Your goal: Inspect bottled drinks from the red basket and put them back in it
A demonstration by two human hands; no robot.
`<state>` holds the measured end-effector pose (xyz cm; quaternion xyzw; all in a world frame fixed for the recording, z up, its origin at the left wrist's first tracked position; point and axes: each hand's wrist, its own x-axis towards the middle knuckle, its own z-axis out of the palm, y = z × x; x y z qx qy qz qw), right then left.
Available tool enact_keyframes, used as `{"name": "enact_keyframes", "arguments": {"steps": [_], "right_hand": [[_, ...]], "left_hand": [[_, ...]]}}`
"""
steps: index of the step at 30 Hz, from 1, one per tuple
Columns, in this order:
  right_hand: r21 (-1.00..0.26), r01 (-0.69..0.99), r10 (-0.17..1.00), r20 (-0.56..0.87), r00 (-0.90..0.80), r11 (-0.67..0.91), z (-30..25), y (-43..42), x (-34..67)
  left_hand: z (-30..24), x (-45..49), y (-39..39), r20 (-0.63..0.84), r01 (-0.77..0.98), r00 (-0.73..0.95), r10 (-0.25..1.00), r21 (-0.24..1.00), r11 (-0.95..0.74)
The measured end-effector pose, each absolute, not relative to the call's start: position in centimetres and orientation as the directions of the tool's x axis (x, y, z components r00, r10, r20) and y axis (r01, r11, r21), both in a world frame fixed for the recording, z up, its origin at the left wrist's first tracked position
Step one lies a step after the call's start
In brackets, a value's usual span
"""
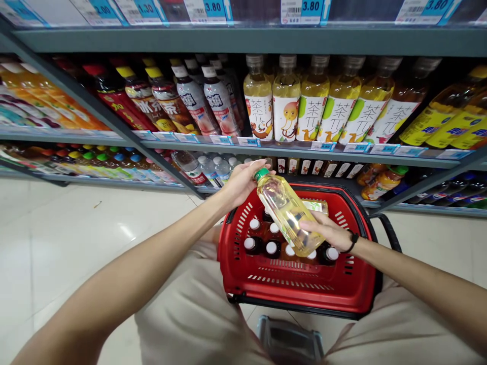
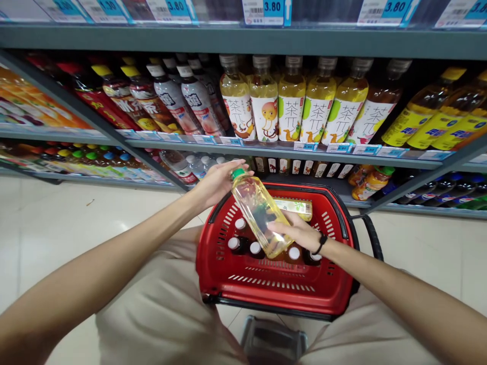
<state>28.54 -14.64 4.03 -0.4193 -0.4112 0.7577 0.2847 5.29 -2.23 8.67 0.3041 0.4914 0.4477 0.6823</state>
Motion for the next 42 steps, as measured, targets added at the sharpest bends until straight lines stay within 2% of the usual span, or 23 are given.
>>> {"name": "enact_keyframes", "arguments": {"steps": [2, 4, 7, 9, 12, 17, 20, 24, 28, 33, 36, 39, 42], "right_hand": [[-0.945, 0.017, 0.871, -0.307, -0.384, -0.326, 4.2, -14.7, 28.6], [-0.967, 0.195, 0.931, -0.217, -0.292, -0.164, 4.5, -14.9, 28.6], [-0.867, 0.497, 0.961, -0.164, -0.222, -0.033, 5.0, -15.2, 28.9], [-0.821, 0.570, 0.967, -0.173, -0.188, -0.036, 5.2, -15.3, 29.2], [-0.867, 0.485, 0.965, -0.213, -0.153, -0.114, 5.1, -15.3, 29.7], [-0.935, 0.125, 0.920, -0.350, -0.179, -0.331, 4.8, -15.0, 30.1], [-0.883, -0.101, 0.878, -0.432, -0.208, -0.458, 5.1, -14.4, 30.0], [-0.703, -0.310, 0.765, -0.548, -0.338, -0.640, 5.6, -13.4, 30.2], [-0.608, -0.324, 0.681, -0.559, -0.472, -0.724, 5.9, -12.3, 31.2], [-0.639, -0.247, 0.674, -0.602, -0.428, -0.728, 6.5, -11.7, 31.8], [-0.644, -0.317, 0.716, -0.586, -0.380, -0.696, 6.7, -11.5, 31.7], [-0.666, -0.385, 0.769, -0.559, -0.309, -0.639, 6.5, -11.1, 31.9], [-0.678, -0.351, 0.762, -0.596, -0.253, -0.646, 5.7, -10.7, 32.8]], "left_hand": [[9.0, 5.4, -2.1, -0.387, -0.322, 0.110, 0.916, 0.858, 0.401], [9.2, 5.4, -2.1, -0.393, -0.318, 0.110, 0.913, 0.856, 0.407], [9.3, 5.5, -2.2, -0.403, -0.308, 0.135, 0.905, 0.851, 0.425], [9.1, 5.5, -2.2, -0.389, -0.303, 0.154, 0.908, 0.857, 0.418], [8.8, 5.5, -2.3, -0.356, -0.311, 0.170, 0.919, 0.865, 0.393], [8.5, 5.3, -2.1, -0.318, -0.337, 0.149, 0.936, 0.874, 0.350], [8.4, 5.1, -1.9, -0.315, -0.313, 0.133, 0.940, 0.887, 0.341], [8.2, 4.9, -1.6, -0.314, -0.274, 0.160, 0.936, 0.896, 0.348], [7.7, 4.6, -1.3, -0.312, -0.167, 0.150, 0.938, 0.927, 0.335], [7.1, 4.2, -0.8, -0.301, 0.001, 0.098, 0.949, 0.953, 0.302], [6.6, 3.5, -0.3, -0.293, 0.179, 0.078, 0.953, 0.944, 0.276], [6.2, 2.5, 0.0, -0.267, 0.427, 0.085, 0.960, 0.880, 0.207], [5.8, 1.8, -0.2, -0.294, 0.635, 0.128, 0.947, 0.758, 0.149]]}}
